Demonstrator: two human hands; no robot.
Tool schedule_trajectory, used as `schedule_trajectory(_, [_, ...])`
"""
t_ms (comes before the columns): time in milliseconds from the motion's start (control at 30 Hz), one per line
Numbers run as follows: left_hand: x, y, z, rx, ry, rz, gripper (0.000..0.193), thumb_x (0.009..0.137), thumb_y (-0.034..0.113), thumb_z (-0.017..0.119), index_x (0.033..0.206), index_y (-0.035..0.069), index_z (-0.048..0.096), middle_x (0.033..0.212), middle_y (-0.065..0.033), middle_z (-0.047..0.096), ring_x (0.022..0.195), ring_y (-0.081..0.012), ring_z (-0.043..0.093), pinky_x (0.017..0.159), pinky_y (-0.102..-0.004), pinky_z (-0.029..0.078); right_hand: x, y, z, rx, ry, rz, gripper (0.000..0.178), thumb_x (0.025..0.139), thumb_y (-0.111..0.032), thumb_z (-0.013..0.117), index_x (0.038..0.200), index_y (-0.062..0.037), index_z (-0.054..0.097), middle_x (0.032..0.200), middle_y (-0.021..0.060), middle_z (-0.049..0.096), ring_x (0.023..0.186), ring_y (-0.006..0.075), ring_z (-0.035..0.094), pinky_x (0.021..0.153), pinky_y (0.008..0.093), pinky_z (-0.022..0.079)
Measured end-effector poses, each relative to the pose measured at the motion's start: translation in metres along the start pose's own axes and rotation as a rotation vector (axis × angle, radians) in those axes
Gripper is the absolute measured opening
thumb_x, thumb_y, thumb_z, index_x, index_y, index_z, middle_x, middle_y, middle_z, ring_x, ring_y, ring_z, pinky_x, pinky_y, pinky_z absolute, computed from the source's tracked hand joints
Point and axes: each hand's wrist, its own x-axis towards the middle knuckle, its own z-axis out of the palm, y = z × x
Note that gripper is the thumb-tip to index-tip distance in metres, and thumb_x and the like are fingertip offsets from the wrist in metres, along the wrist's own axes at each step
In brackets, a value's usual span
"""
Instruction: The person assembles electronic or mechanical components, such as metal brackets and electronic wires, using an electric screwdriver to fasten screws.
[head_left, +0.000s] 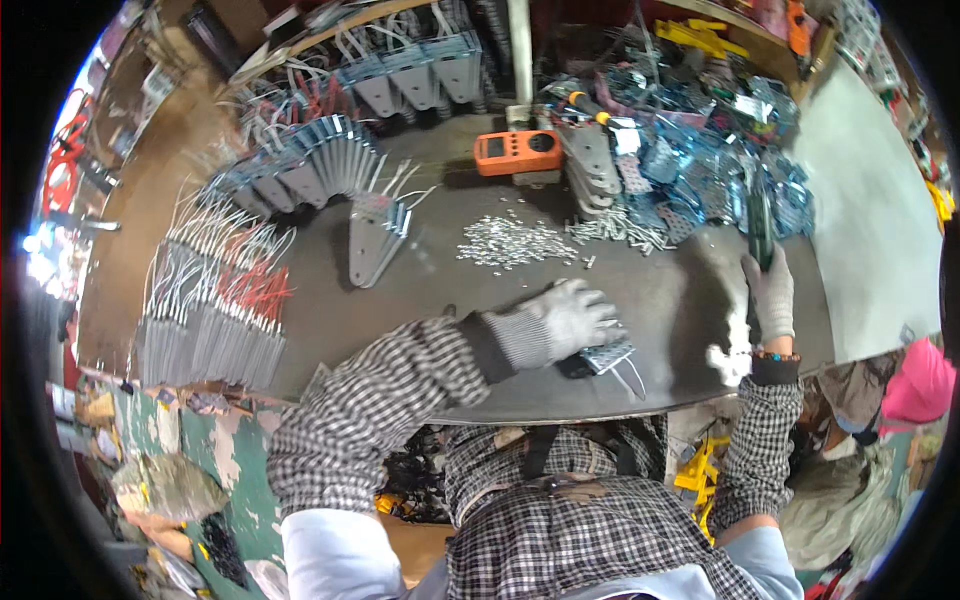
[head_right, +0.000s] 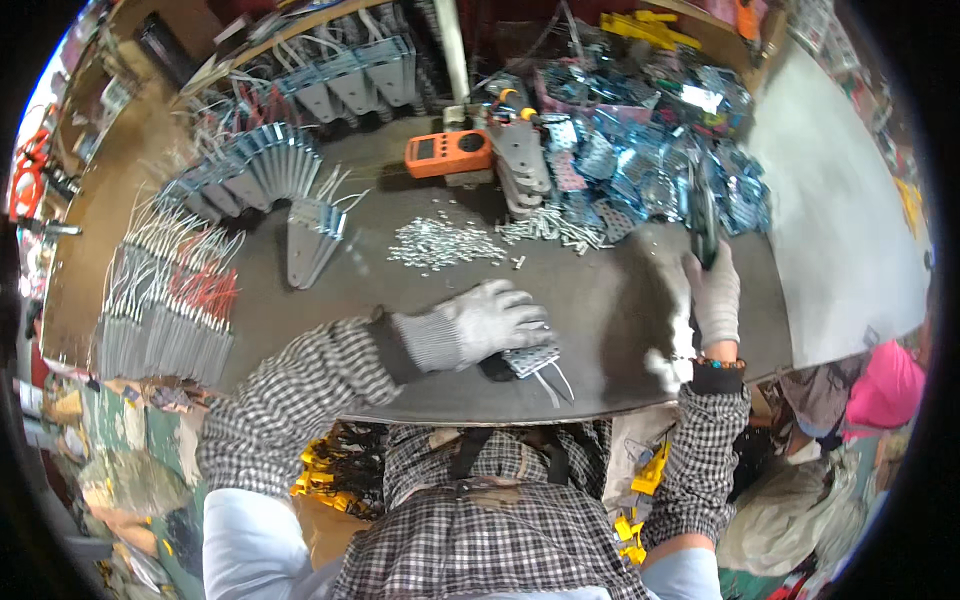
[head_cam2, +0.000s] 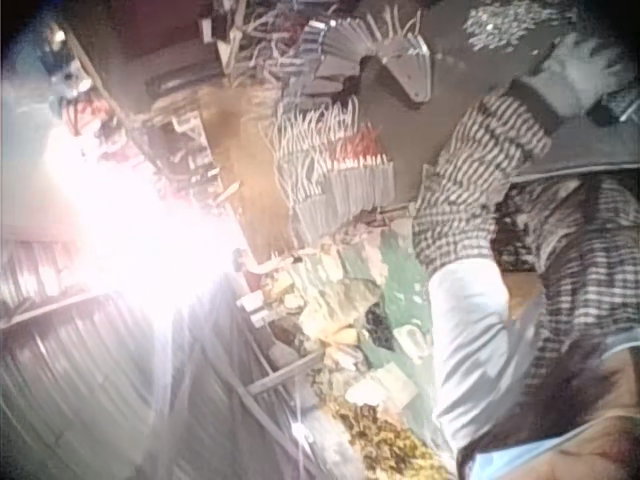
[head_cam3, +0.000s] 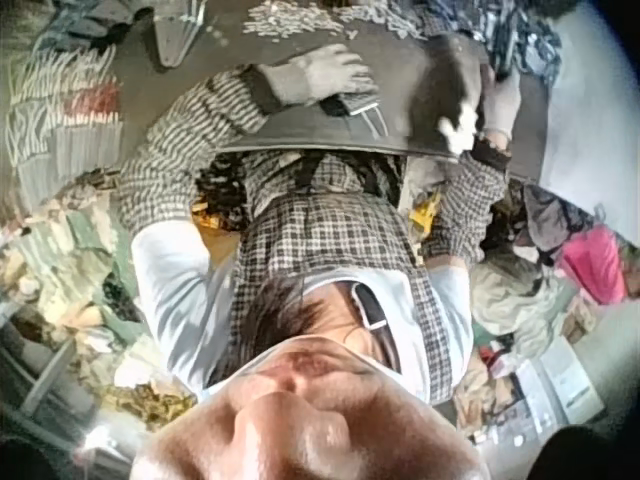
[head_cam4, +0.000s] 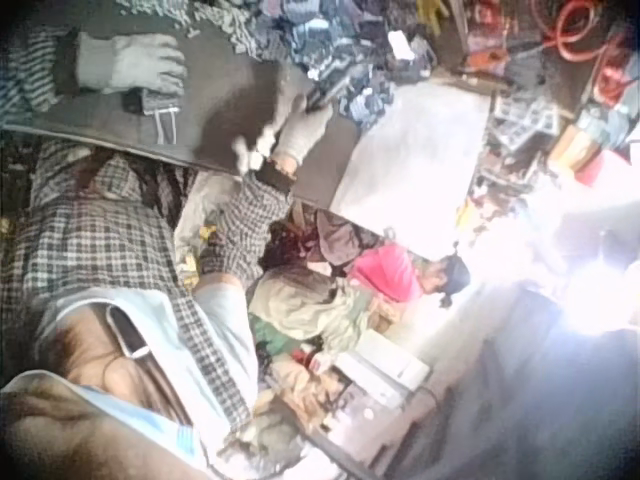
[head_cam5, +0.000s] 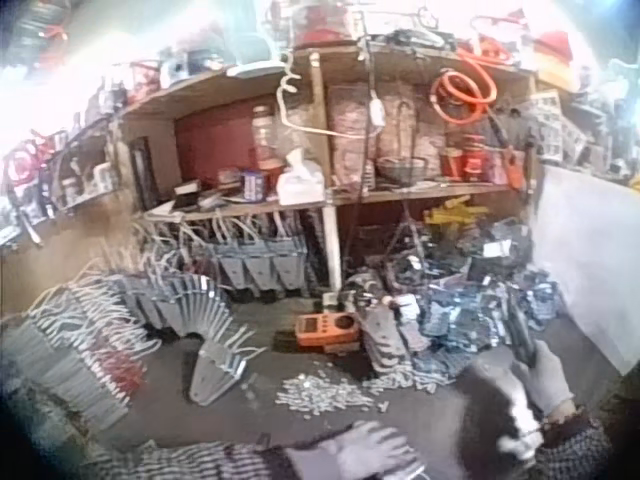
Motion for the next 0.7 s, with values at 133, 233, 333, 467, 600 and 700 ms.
schedule_trajectory(133, [0.01, 0.028, 0.086, 2.809, -0.259, -0.031, 0.076, 0.069, 0.01, 0.078, 0.139, 0.019, 0.05, 0.119, -0.0064, 0.058, 0.111, -0.0249, 0.057, 0.097, -0.0385, 0.048, -0.01, 0.06, 0.005, -0.416, 0.045, 0.066, 0.046, 0.085, -0.026, 0.067, 0.126, -0.0082, 0.054, 0.113, 0.0206, 0.061, 0.106, 0.0392, 0.059, 0.09, 0.0461, 0.047])
schedule_trajectory(233, [-0.035, 0.055, 0.067, 2.243, 0.08, 0.846, 0.079, 0.068, 0.005, 0.08, 0.139, 0.016, 0.049, 0.117, -0.0071, 0.058, 0.108, -0.0237, 0.058, 0.096, -0.0372, 0.051, -0.023, 0.053, 0.001, -0.419, 0.26, -0.002, 0.049, 0.084, -0.02, 0.069, 0.129, -0.0106, 0.054, 0.125, 0.0151, 0.055, 0.114, 0.0357, 0.054, 0.096, 0.0451, 0.045])
schedule_trajectory(333, [-0.085, 0.098, 0.066, 1.955, 0.824, 1.207, 0.08, 0.07, 0.006, 0.081, 0.141, 0.01, 0.044, 0.124, -0.0099, 0.055, 0.114, -0.0226, 0.055, 0.102, -0.0382, 0.048, -0.04, 0.022, 0.013, -0.194, 0.31, -0.171, 0.047, 0.083, -0.013, 0.068, 0.129, -0.0091, 0.054, 0.124, 0.015, 0.055, 0.116, 0.0352, 0.053, 0.098, 0.043, 0.045])
schedule_trajectory(467, [-0.132, 0.162, 0.044, 2.122, 1.376, 1.326, 0.087, 0.07, 0.003, 0.081, 0.145, 0.011, 0.037, 0.13, -0.0137, 0.052, 0.12, -0.0269, 0.052, 0.101, -0.0383, 0.047, -0.055, -0.014, 0.048, -0.042, 0.266, -0.339, 0.046, 0.083, -0.003, 0.065, 0.127, -0.0063, 0.054, 0.126, 0.0136, 0.055, 0.117, 0.0337, 0.054, 0.098, 0.0401, 0.045])
schedule_trajectory(600, [-0.145, 0.162, 0.026, 2.248, 1.666, 0.88, 0.09, 0.072, 0.013, 0.081, 0.148, 0.014, 0.033, 0.131, -0.0171, 0.051, 0.12, -0.0328, 0.052, 0.098, -0.0397, 0.047, -0.065, -0.035, 0.068, 0.089, 0.186, -0.326, 0.043, 0.082, 0.0, 0.065, 0.124, -0.0044, 0.056, 0.124, 0.0143, 0.055, 0.115, 0.0331, 0.054, 0.096, 0.037, 0.047])
schedule_trajectory(700, [-0.156, 0.153, 0.008, 2.036, 1.516, 0.984, 0.083, 0.076, 0.029, 0.079, 0.145, 0.014, 0.036, 0.128, -0.0185, 0.056, 0.113, -0.0352, 0.059, 0.092, -0.0425, 0.05, -0.063, -0.024, 0.076, 0.094, 0.145, -0.369, 0.04, 0.083, 0.0, 0.064, 0.122, -0.0032, 0.057, 0.121, 0.0156, 0.057, 0.113, 0.0337, 0.055, 0.096, 0.0377, 0.046])
